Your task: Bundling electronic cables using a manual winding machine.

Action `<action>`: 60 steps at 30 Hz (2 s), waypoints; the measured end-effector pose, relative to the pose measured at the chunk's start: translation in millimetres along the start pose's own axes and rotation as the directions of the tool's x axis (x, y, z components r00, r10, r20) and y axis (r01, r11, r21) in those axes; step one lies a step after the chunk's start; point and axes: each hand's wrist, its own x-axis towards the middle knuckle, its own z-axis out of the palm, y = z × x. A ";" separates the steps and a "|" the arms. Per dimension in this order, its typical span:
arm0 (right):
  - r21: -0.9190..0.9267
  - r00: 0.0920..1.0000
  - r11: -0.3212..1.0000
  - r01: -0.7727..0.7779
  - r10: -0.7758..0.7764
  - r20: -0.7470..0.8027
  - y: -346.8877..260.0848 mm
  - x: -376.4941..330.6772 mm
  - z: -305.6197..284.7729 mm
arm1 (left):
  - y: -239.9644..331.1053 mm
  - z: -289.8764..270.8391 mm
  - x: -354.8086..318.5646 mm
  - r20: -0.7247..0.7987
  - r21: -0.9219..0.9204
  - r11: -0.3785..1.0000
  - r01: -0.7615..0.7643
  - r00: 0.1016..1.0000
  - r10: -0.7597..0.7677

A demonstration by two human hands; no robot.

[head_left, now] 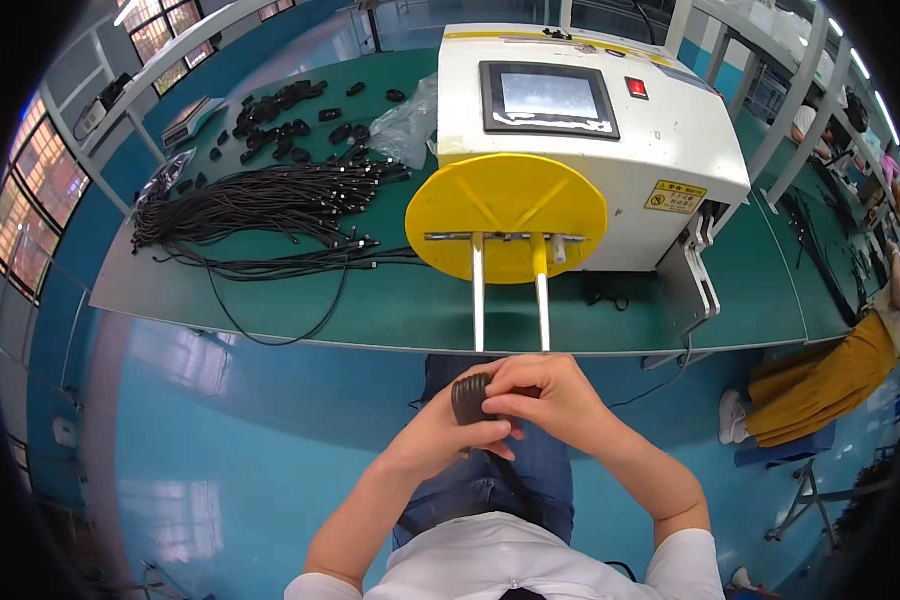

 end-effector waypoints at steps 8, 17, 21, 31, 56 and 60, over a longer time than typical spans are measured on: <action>-0.160 0.976 0.969 -0.191 0.204 0.069 8.2 7.8 -0.8 | -15.2 -18.9 6.8 0.030 -0.100 0.986 0.134 0.991 -0.132; -0.359 0.991 0.929 0.091 -0.049 0.123 23.3 15.2 1.0 | -25.2 -32.2 14.6 0.105 -0.242 0.961 0.132 0.989 -0.109; -0.228 0.982 0.969 0.096 -0.130 -0.140 29.6 6.7 4.3 | -33.0 -27.3 19.8 -0.129 -0.397 0.918 -0.008 0.990 -0.047; -0.173 0.975 0.974 -0.144 0.110 -0.195 40.2 2.5 25.1 | -40.9 -17.0 26.6 -0.357 0.592 0.787 -0.173 0.820 0.448; -0.793 0.993 0.609 0.003 -0.098 -0.071 63.5 -8.5 29.8 | -32.2 -30.6 4.5 0.065 0.942 0.277 -0.188 0.914 0.399; -0.641 0.971 0.767 0.036 -0.179 -0.160 63.8 -12.2 22.5 | -24.5 -53.8 -6.1 -0.006 0.457 0.871 -0.182 0.978 0.207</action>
